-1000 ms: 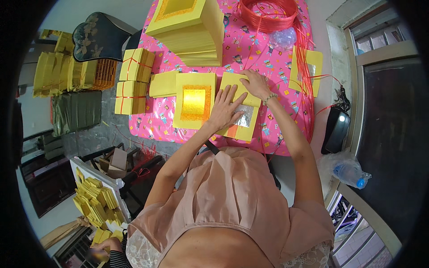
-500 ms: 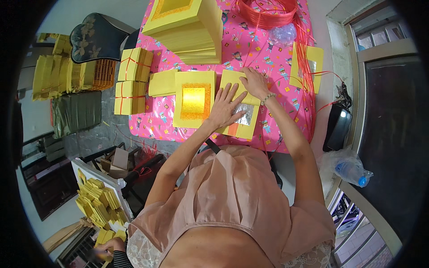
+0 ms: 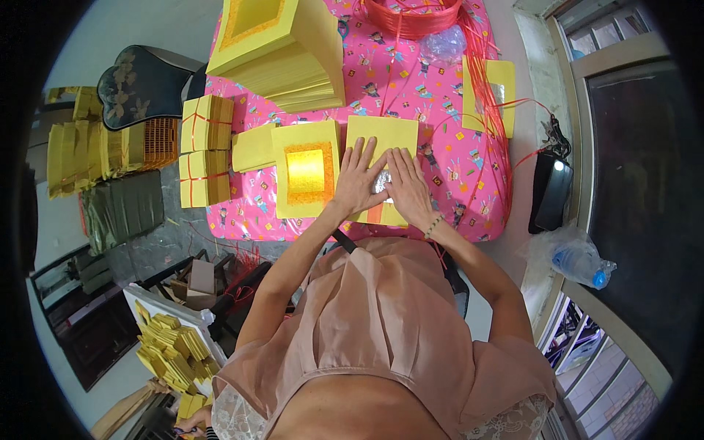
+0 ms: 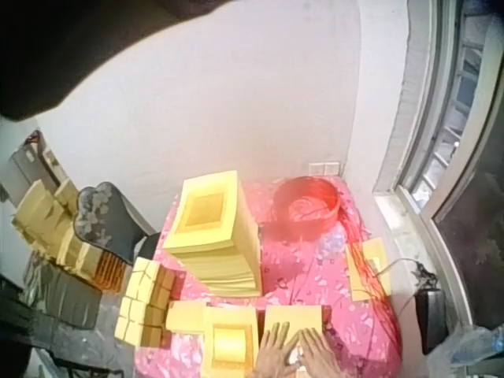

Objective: The person is bundling and tying stacks of yellow joss paper with red plastic ribbon.

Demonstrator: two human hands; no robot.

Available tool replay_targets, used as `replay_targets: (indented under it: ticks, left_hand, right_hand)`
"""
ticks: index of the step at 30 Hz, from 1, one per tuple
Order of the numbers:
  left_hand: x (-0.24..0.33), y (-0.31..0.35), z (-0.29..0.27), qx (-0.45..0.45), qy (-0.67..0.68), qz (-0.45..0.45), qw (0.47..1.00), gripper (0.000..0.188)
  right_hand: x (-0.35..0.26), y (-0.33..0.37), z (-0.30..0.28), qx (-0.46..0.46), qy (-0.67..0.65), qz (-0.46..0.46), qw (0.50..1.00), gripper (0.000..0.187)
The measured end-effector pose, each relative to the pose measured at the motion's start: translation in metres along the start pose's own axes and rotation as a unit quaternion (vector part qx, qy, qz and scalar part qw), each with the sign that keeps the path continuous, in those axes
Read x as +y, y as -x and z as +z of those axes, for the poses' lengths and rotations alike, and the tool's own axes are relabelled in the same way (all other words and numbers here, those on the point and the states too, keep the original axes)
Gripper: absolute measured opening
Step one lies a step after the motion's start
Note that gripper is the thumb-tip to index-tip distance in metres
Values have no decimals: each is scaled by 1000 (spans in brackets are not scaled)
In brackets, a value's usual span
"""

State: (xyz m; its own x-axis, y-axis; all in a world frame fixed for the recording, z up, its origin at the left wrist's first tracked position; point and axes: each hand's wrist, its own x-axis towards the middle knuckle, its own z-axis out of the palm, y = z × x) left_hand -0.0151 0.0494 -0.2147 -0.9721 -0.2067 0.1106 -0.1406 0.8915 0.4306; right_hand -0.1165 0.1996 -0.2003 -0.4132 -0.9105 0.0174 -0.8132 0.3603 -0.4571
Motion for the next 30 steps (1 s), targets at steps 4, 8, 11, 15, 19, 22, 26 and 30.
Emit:
replay_targets:
  ticks: [4,8,11,15,19,22,26,30]
  left_hand:
    - [1,-1,-1,0,10,6,1000,85]
    - [1,-1,-5,-17,12,3,1000,90]
    - [-1,-1,-5,-35,15,3,999,95]
    - [-6,0,-5,-68,17,12,997,100]
    - [-12,1,-10,-80,-4,45,996,100]
    - [-15,10,-19,-73,-1,61,995,95]
    - [-22,17,-20,-73,-11,38,997,90]
    - [-24,20,-16,-79,-2,28,997,91]
  right_hand:
    - [7,3,1,-11,-6,-12,1000,71]
    - [7,6,5,-19,-5,-7,1000,73]
    - [9,8,9,-14,1,-20,1000,73]
    - [10,11,11,-31,19,-26,999,73]
    - [13,10,12,-33,23,-33,999,74]
    - [15,11,10,-29,-1,-32,999,74]
    - [14,11,9,-32,9,-38,999,74]
    - [15,10,13,-41,10,-44,998,72]
